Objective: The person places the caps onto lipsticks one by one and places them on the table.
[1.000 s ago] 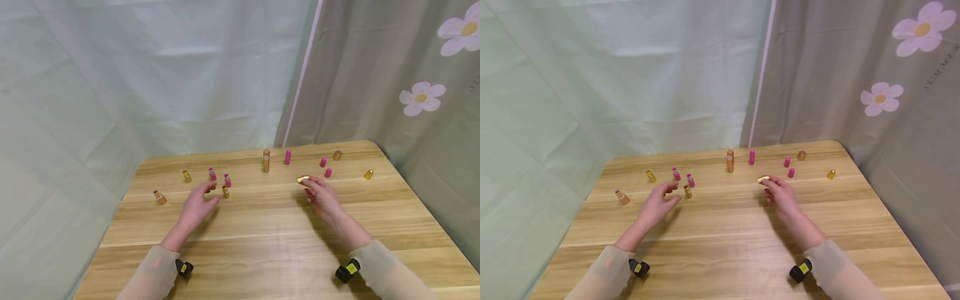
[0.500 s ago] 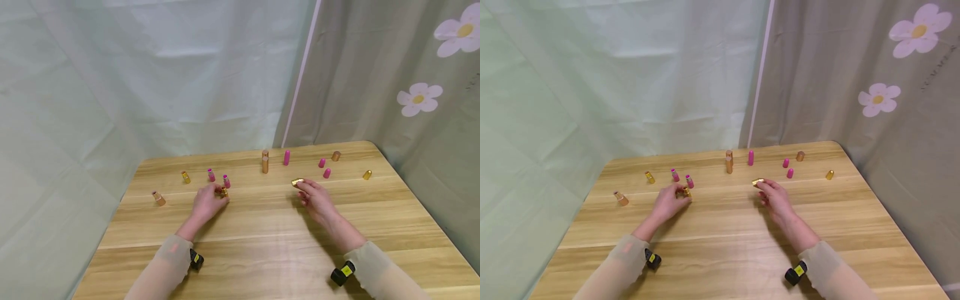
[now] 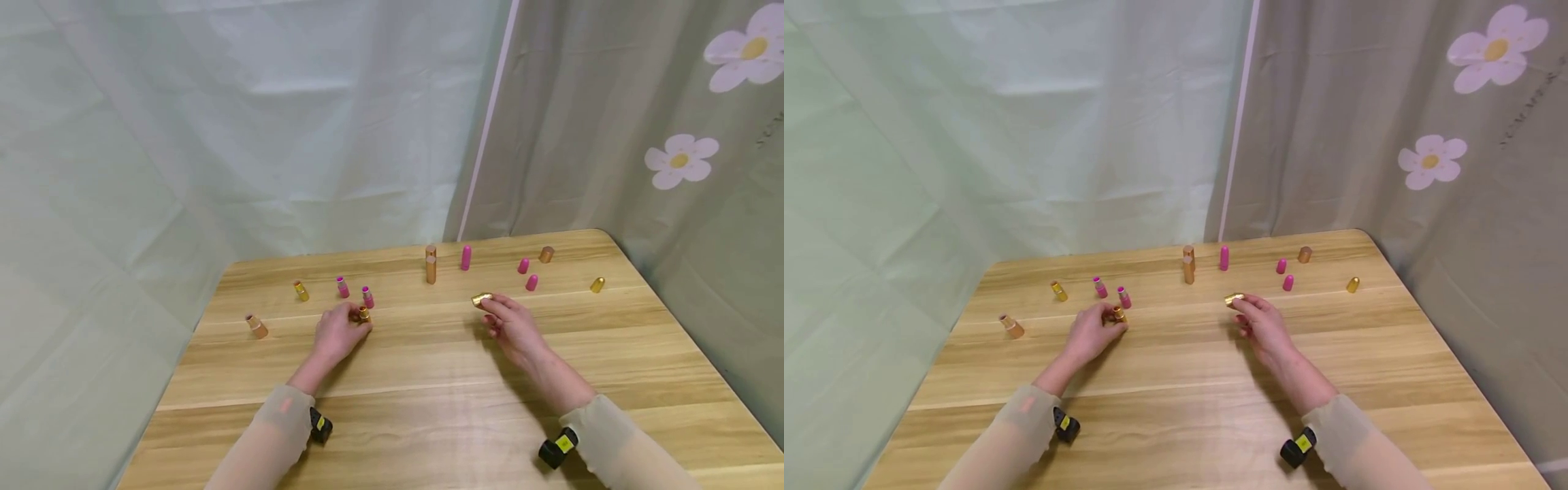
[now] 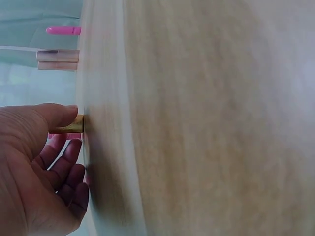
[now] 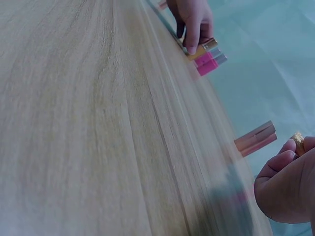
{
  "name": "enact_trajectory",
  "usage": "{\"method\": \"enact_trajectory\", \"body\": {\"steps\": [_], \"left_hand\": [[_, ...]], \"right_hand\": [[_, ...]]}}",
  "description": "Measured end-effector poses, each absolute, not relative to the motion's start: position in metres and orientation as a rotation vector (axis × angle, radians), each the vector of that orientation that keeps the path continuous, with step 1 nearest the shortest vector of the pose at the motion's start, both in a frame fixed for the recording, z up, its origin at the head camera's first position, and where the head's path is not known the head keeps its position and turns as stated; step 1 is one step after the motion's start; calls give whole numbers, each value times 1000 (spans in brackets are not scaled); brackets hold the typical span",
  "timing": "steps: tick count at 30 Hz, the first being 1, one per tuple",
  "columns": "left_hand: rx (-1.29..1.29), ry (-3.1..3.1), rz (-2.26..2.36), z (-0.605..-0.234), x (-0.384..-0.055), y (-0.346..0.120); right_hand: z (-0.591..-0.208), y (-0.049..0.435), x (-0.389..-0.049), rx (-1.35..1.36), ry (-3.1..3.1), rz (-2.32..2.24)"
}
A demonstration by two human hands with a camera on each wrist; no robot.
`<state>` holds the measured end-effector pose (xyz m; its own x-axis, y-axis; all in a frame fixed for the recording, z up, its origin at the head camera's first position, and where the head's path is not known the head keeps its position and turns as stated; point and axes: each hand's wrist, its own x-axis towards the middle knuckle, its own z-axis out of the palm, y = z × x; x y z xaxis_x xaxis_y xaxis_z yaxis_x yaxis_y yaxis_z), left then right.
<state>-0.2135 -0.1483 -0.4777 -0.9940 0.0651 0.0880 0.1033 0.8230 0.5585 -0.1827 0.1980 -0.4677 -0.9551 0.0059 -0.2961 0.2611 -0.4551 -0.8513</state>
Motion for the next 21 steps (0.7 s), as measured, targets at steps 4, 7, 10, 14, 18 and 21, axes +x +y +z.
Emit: {"method": "enact_trajectory", "body": {"steps": [4,7,10,14,18,21], "left_hand": [[-141,-2935,-925,-478,-214,-149],[-141,-2929,-960,-477,-213,-150],[-147,-2919,-1008,-475,-211,-150],[-167,-2915,-1063,-471,-208,-150],[-166,-2918,-1124,-466,-204,-148],[-172,-2906,-1170,-461,-201,-145]], "right_hand": [[-469,196,-183,368,1546,-2527],[-469,195,-182,351,1545,-2528],[-469,195,-182,348,1553,-2522],[-470,195,-182,354,1555,-2510],[-470,195,-181,357,1550,-2509],[-470,194,-181,356,1550,-2512]]}}
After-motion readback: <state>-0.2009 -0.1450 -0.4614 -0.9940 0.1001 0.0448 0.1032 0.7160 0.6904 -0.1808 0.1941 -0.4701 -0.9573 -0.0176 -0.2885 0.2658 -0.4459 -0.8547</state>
